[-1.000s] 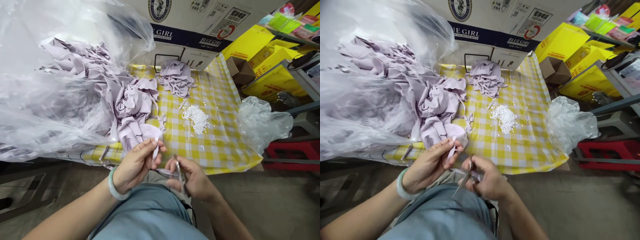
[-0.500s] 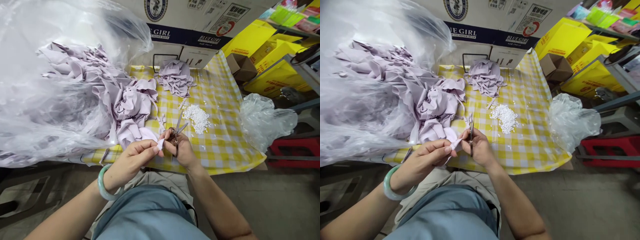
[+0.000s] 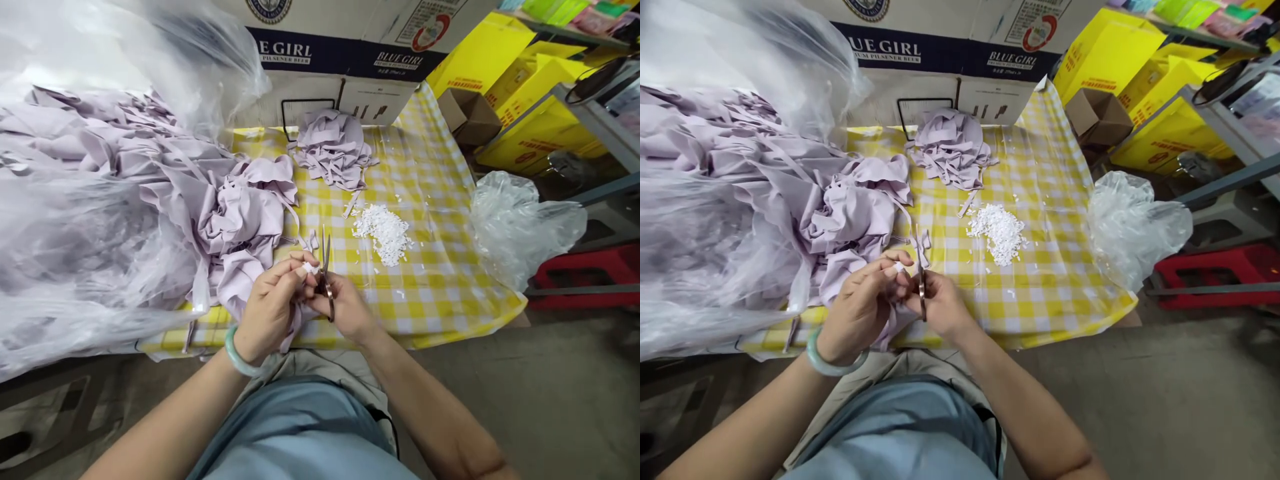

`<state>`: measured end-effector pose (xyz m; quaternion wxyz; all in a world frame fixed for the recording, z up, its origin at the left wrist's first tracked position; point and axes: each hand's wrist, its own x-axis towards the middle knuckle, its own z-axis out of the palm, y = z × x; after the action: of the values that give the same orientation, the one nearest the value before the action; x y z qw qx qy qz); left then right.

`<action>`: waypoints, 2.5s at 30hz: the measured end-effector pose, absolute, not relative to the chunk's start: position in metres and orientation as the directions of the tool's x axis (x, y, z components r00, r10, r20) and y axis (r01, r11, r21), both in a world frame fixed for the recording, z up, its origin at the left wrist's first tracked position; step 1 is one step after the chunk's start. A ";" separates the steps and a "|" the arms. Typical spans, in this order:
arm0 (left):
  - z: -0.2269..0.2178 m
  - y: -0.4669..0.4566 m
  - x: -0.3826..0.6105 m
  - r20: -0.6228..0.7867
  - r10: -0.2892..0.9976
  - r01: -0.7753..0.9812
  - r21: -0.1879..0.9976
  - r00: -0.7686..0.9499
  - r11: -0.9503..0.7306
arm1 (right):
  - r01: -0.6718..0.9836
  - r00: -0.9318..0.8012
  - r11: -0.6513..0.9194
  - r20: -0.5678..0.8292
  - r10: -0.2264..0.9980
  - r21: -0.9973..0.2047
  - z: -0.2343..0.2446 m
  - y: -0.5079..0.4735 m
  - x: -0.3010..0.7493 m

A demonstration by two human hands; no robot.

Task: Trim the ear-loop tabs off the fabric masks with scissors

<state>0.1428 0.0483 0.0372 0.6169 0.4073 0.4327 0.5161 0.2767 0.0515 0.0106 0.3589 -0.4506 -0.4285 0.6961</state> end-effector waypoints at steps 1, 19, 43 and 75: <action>0.032 0.049 0.146 -0.181 0.979 -0.347 0.916 0.089 0.201 | -0.006 -0.318 -0.309 -0.291 0.902 -0.951 0.010 0.049 0.281; 0.018 0.042 0.171 -0.053 0.969 -0.094 0.992 0.242 0.078 | 0.687 -0.257 0.121 -0.084 0.963 -0.717 0.023 0.029 0.336; 0.008 0.043 0.175 0.095 0.956 -0.008 0.995 0.278 -0.096 | 0.620 -0.239 0.013 -0.174 0.955 -0.784 0.021 0.027 0.340; -0.002 -0.003 0.054 -0.031 0.872 0.665 0.660 0.488 -0.348 | 0.514 -0.557 0.354 0.009 0.830 -0.781 -0.004 0.016 0.275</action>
<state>0.0543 -0.0032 -0.0021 0.3119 0.8041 0.4781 0.1660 0.2750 0.0160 -0.0037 0.2076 -0.4223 -0.7961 0.3805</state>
